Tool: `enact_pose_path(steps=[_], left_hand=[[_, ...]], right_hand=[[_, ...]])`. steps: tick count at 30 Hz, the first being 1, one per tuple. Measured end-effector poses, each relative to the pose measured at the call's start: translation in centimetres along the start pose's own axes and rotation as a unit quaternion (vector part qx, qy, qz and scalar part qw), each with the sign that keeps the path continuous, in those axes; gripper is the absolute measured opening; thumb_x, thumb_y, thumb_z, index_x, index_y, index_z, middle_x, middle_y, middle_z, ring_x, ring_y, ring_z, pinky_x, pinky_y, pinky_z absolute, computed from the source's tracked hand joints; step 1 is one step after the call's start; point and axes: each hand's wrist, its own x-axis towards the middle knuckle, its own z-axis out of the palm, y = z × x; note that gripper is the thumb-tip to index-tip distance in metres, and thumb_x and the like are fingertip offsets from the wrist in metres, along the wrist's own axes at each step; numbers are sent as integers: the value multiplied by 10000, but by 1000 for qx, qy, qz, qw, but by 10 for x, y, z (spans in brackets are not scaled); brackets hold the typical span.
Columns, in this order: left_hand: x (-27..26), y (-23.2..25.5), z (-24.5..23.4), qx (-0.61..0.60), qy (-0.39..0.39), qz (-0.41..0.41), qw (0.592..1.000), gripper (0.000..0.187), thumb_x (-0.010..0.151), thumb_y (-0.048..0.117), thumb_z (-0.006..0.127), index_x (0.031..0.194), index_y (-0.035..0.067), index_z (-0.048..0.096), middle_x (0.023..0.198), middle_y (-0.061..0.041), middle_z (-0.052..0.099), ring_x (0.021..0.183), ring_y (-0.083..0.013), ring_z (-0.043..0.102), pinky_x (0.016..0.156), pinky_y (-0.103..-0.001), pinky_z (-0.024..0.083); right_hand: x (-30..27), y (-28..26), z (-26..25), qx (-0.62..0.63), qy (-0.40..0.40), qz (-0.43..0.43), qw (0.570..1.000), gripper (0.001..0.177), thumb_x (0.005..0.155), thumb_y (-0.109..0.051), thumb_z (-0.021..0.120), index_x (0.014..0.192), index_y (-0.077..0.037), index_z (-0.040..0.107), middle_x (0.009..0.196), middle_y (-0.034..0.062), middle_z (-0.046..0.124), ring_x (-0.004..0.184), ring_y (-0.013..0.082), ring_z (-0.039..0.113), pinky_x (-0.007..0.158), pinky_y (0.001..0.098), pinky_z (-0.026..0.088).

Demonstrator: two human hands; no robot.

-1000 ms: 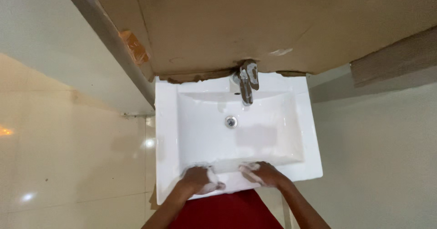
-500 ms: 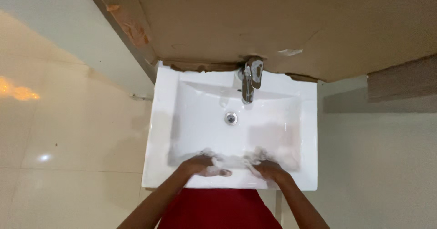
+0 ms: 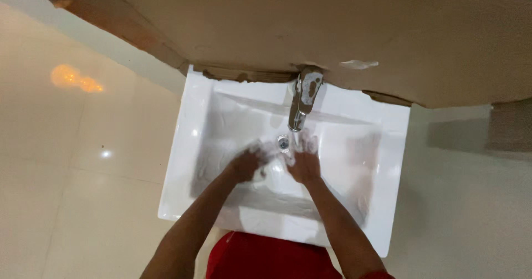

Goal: The person scrubs the sink basin and faucet by hand with soapy foam, rubbing the inner surfaces, edges, and faucet.

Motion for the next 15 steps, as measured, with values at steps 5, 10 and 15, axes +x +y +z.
enact_pose_path(steps=[5, 10, 15], left_hand=[[-40, -18, -27, -41, 91, 32, 994, 831, 831, 542, 632, 1515, 133, 399, 1621, -150, 340, 1504, -374, 261, 1247, -574, 110], [-99, -5, -62, -53, 96, -177, 978, 738, 806, 430, 686, 1432, 95, 487, 1559, -155, 432, 1447, -362, 352, 1255, -571, 112], [-153, 30, -62, -119, 67, -253, 958, 647, 781, 317, 741, 1350, 57, 575, 1498, -159, 523, 1390, -351, 443, 1263, -567, 113]], right_hand=[[32, -16, -9, 147, -338, 224, 902, 757, 1105, -579, 295, 1464, 50, 518, 1445, 354, 595, 1388, 462, 542, 1264, 547, 327], [8, -77, 3, 157, -85, -257, 950, 829, 988, -567, 449, 1541, 39, 334, 1569, 333, 393, 1455, 459, 415, 1205, 594, 226], [55, -116, 51, 140, -54, -252, 956, 867, 1030, -555, 472, 1591, 68, 252, 1630, 338, 275, 1512, 455, 283, 1252, 591, 141]])
